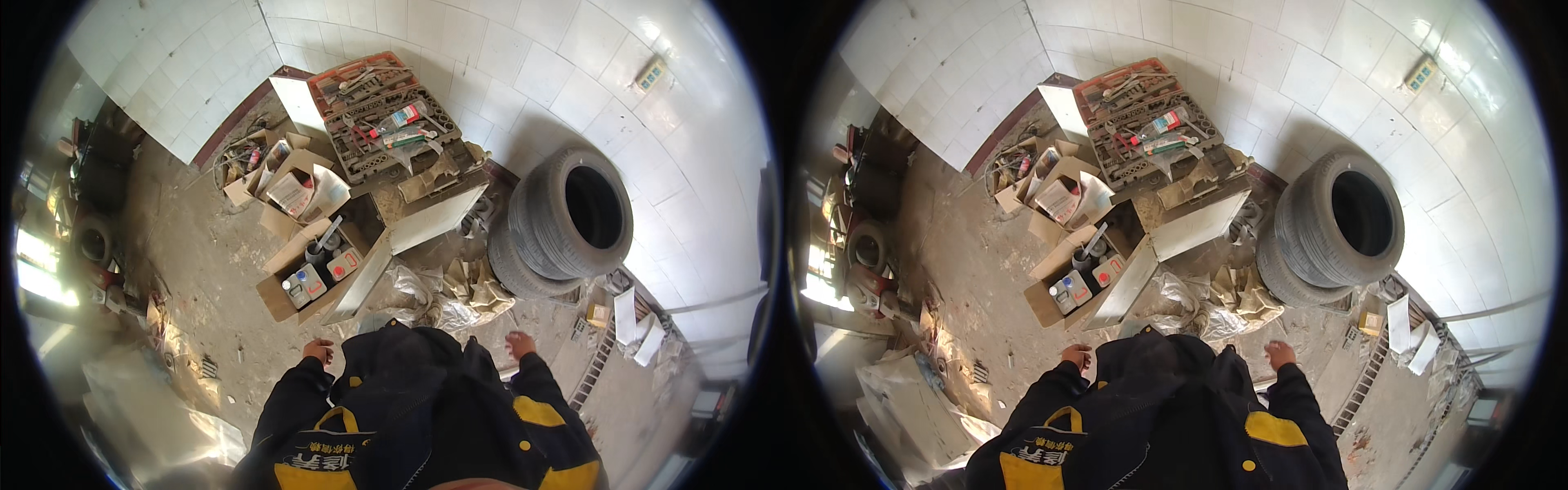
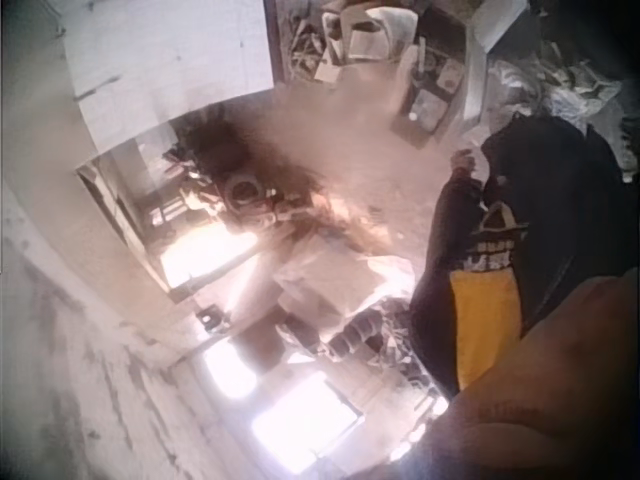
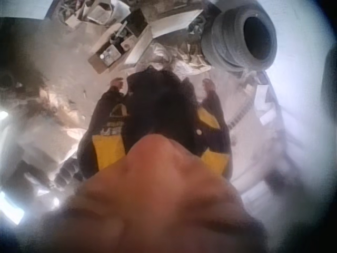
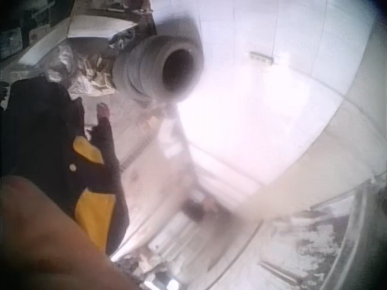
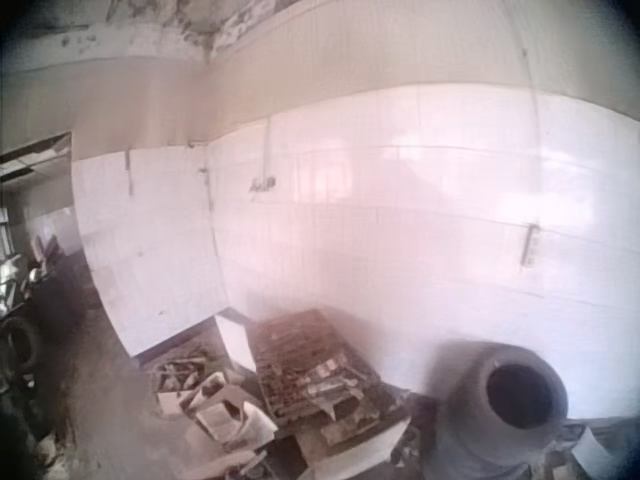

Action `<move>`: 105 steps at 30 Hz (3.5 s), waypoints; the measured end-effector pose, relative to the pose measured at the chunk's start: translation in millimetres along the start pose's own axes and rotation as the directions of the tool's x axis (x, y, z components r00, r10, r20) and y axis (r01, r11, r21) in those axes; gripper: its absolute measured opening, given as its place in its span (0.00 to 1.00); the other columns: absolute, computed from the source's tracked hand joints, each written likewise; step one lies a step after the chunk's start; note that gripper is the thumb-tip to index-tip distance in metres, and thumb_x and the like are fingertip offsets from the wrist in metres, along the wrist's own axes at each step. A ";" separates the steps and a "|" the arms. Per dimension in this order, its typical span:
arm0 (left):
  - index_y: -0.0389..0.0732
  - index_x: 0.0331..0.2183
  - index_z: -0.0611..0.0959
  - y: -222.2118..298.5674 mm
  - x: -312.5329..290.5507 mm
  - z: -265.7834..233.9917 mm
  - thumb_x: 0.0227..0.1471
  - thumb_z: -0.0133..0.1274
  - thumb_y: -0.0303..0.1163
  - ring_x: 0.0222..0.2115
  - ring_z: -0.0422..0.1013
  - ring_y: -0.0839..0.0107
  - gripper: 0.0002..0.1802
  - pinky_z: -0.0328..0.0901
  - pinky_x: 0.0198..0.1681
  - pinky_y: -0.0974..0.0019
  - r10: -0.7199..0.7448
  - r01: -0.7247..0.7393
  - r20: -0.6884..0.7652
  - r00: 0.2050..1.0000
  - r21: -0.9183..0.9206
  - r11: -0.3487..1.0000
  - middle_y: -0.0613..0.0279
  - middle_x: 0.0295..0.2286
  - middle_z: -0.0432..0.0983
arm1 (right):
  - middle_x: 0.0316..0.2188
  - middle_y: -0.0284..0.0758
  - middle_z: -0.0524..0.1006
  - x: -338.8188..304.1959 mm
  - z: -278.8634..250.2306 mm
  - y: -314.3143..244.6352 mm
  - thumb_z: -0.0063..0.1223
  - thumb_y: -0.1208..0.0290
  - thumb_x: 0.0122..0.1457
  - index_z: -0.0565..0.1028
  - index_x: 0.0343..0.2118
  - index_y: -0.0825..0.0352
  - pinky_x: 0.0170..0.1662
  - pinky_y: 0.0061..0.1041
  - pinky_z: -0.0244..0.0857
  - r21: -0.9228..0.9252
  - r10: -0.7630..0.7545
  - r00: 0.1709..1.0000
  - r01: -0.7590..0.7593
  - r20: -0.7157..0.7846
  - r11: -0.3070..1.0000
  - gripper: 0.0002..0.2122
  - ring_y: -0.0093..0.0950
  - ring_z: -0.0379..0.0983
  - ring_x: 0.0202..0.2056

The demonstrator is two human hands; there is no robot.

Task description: The person opens a toolbox and rearranges various hand tools, including wrenches, sockets, and pliers, into their designated slots. They also move a plastic bottle and a small plastic bag within the toolbox. The person briefly walks away and returns to continue organizing.

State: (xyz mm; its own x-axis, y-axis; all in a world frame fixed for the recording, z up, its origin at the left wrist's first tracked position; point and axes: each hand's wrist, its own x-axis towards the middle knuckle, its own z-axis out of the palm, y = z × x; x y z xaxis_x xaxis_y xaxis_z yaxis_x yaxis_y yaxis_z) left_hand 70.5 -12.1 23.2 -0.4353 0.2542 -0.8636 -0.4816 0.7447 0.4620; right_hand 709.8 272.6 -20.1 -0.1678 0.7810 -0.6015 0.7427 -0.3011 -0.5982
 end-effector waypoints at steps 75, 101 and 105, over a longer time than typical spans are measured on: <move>0.46 0.41 0.90 812.5 303.7 246.3 0.57 0.58 0.30 0.44 0.79 0.50 0.11 0.72 0.50 0.51 0.577 -0.630 0.582 0.574 0.764 -0.144 0.55 0.42 0.85 | 0.39 0.41 0.80 411.5 -5.4 -626.5 0.62 0.59 0.62 0.79 0.44 0.68 0.49 0.44 0.67 -0.591 -0.606 0.794 0.516 0.058 0.620 0.16 0.45 0.75 0.43; 0.40 0.47 0.76 770.8 263.7 253.6 0.70 0.44 0.31 0.18 0.60 0.78 0.09 0.54 0.19 0.73 0.681 -0.444 0.128 0.721 -0.669 0.596 0.56 0.37 0.82 | 0.35 0.41 0.79 418.8 -10.5 -630.8 0.63 0.61 0.61 0.80 0.42 0.66 0.46 0.44 0.71 -0.567 -0.540 0.841 0.457 0.025 0.685 0.14 0.45 0.77 0.41; 0.42 0.50 0.78 741.5 242.4 262.1 0.72 0.45 0.32 0.19 0.59 0.83 0.11 0.53 0.20 0.76 0.466 -0.180 0.193 0.863 -0.746 0.641 0.64 0.39 0.80 | 0.35 0.41 0.79 419.5 -10.6 -630.2 0.62 0.61 0.62 0.80 0.42 0.66 0.45 0.44 0.71 -0.574 -0.534 0.845 0.449 0.024 0.685 0.13 0.45 0.77 0.41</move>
State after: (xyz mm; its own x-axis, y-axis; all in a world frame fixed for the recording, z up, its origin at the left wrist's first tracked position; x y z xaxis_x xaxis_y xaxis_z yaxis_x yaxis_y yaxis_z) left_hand -192.8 763.5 103.6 -0.4539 0.6857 -0.5690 -0.7982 -0.0291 0.6017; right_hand 178.3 795.8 110.1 -0.5542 0.8075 -0.2020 0.8052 0.4585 -0.3760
